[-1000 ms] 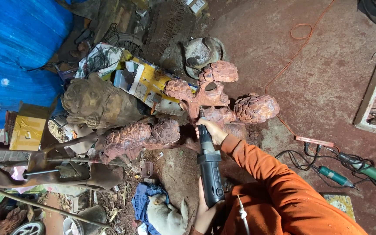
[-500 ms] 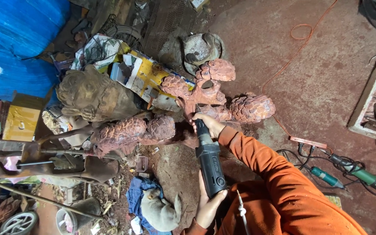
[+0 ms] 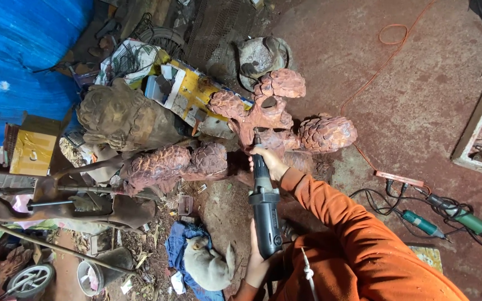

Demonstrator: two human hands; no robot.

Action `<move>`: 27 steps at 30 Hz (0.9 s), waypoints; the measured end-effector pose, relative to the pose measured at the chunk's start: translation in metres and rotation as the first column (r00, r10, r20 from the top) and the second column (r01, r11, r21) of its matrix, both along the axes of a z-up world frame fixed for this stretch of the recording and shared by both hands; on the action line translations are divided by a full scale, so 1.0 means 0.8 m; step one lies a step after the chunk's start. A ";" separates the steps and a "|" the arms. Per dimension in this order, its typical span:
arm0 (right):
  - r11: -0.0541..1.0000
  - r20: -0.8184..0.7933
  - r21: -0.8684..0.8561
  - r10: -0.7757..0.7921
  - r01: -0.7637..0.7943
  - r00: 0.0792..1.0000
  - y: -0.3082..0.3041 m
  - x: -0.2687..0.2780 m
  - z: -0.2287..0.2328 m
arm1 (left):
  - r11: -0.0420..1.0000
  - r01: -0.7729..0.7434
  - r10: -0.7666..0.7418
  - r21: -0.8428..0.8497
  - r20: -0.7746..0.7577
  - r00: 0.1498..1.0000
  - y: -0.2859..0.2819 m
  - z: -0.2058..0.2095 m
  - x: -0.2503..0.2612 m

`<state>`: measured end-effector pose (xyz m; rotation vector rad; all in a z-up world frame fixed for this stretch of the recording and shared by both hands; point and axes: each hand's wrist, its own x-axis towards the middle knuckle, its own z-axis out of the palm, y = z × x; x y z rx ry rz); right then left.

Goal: The person uses a rotary carving tool to shape and detail a large wooden sculpture of a tree with pinecones. They move around the piece, adjusting their position and the tool angle to work on different sections of the trunk and branches.

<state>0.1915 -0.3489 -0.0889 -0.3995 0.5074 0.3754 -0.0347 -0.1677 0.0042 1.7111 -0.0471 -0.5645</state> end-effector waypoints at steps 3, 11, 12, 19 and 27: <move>0.994 0.013 0.055 0.089 -0.090 0.996 -0.008 0.011 -0.008 | 0.995 -0.099 0.096 -0.015 -0.141 0.985 -0.036 0.042 0.000; 0.952 0.066 0.095 0.285 -0.290 0.956 -0.036 0.039 -0.010 | 0.984 -0.163 0.147 -0.067 -0.194 0.970 -0.105 0.087 0.005; 0.936 0.079 0.131 0.320 -0.328 0.944 -0.040 0.043 -0.013 | 0.986 -0.156 0.143 -0.056 -0.186 0.972 -0.114 0.091 0.007; 0.953 -0.059 -0.052 0.296 -0.299 0.953 -0.031 0.023 0.002 | 0.978 -0.200 0.181 -0.063 -0.229 0.957 -0.084 0.065 -0.012; 0.966 -0.055 -0.022 0.255 -0.257 0.965 -0.027 0.023 0.000 | 0.985 -0.130 0.113 -0.111 -0.149 0.982 -0.061 0.031 -0.019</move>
